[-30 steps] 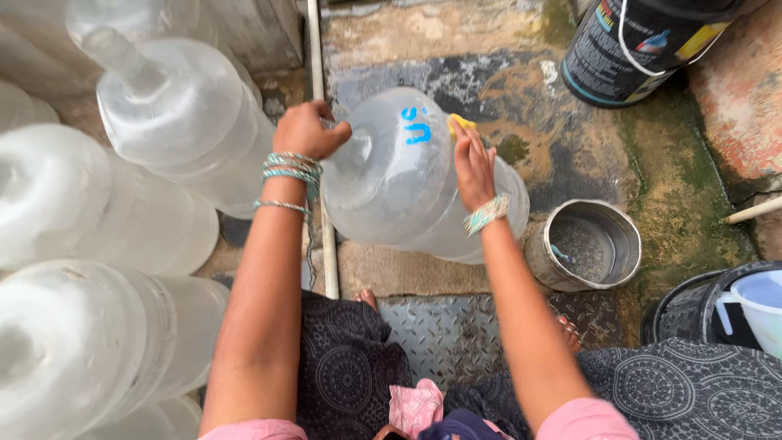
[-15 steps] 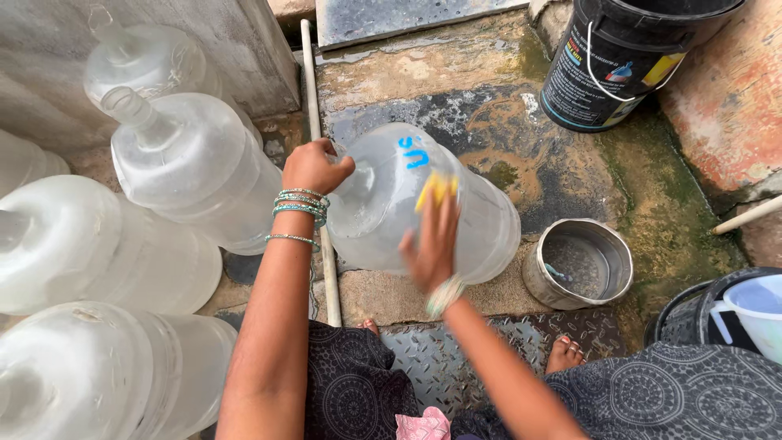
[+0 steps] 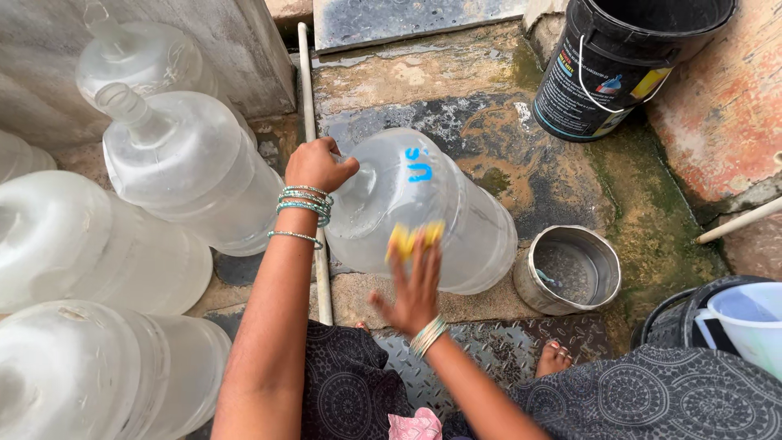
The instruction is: The person cleans a large plastic water dispenser bottle. They scrub the inside neck with a toothbrush, then wipe the exterior with a yellow sponge. Finally, they shake the bottle to remove excess water.
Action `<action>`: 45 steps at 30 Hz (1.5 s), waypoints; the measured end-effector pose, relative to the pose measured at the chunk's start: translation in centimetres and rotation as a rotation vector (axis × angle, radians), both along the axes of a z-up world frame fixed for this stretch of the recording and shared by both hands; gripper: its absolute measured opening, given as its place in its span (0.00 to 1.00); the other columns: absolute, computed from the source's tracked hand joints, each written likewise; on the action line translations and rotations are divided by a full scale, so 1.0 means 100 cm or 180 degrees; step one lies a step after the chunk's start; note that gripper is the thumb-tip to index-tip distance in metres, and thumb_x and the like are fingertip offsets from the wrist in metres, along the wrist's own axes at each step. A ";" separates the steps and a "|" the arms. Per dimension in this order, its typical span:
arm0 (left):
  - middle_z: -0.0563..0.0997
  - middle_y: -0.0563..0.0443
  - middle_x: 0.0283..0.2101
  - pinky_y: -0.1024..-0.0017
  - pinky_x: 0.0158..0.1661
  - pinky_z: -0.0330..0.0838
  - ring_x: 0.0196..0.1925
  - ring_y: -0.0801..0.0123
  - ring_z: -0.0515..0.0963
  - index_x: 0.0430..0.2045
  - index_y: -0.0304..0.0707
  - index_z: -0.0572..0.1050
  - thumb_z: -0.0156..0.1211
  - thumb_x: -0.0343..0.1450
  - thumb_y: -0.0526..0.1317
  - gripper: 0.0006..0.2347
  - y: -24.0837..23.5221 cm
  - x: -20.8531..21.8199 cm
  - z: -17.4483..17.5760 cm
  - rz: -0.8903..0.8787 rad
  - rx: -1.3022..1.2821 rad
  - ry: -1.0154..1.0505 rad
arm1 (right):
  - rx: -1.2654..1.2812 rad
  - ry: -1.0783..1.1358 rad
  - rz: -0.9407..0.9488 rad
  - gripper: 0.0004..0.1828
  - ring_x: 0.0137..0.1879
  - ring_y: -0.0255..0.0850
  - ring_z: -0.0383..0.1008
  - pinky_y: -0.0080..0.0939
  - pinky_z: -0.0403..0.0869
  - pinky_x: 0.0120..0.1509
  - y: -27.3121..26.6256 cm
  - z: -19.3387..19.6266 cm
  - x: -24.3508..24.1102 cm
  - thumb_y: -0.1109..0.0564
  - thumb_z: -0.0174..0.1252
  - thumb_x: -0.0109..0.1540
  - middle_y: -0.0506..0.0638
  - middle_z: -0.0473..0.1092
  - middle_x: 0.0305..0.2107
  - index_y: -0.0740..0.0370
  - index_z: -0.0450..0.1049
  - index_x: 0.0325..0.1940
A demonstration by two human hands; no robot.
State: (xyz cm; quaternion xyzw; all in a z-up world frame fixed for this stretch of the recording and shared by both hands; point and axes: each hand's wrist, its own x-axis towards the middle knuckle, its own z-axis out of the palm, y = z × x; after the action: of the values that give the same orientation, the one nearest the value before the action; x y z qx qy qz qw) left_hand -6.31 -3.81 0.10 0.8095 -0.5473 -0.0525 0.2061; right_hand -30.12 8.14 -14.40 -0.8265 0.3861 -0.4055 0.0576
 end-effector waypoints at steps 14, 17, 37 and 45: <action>0.83 0.34 0.33 0.56 0.43 0.77 0.38 0.44 0.82 0.29 0.34 0.82 0.66 0.57 0.50 0.17 0.007 -0.020 0.018 0.0191 0.0027 -0.0029 | 0.1925 -0.0958 -0.0034 0.40 0.82 0.48 0.46 0.72 0.29 0.79 -0.163 0.034 -0.035 0.34 0.19 0.68 0.50 0.53 0.76 0.51 0.53 0.78; 0.83 0.34 0.34 0.56 0.44 0.77 0.39 0.44 0.82 0.29 0.35 0.82 0.66 0.57 0.50 0.17 0.005 -0.019 0.011 0.0391 -0.0072 -0.0033 | 0.0963 -0.0943 -0.0366 0.43 0.85 0.59 0.33 0.65 0.35 0.86 -0.084 -0.018 -0.020 0.30 0.21 0.73 0.62 0.39 0.79 0.61 0.37 0.82; 0.82 0.33 0.31 0.57 0.43 0.77 0.36 0.45 0.82 0.26 0.33 0.82 0.66 0.57 0.50 0.17 0.003 -0.012 0.016 0.0468 0.0197 -0.0102 | 0.1603 -0.2047 -0.0600 0.46 0.85 0.57 0.36 0.62 0.36 0.85 -0.101 -0.068 -0.029 0.28 0.14 0.70 0.62 0.43 0.79 0.58 0.47 0.82; 0.82 0.32 0.32 0.56 0.44 0.75 0.38 0.43 0.81 0.30 0.32 0.81 0.66 0.60 0.53 0.20 0.008 0.008 0.017 0.0114 0.0294 -0.0248 | 0.0949 -0.1332 -0.0154 0.59 0.85 0.64 0.31 0.67 0.37 0.85 -0.024 -0.061 -0.012 0.16 0.29 0.65 0.66 0.33 0.79 0.62 0.34 0.83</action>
State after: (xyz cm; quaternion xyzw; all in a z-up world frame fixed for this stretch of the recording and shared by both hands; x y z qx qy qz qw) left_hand -5.55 -3.06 1.76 0.8292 -0.5373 -0.0424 0.1480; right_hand -31.37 5.70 -20.51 -0.6975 0.4410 -0.5075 0.2477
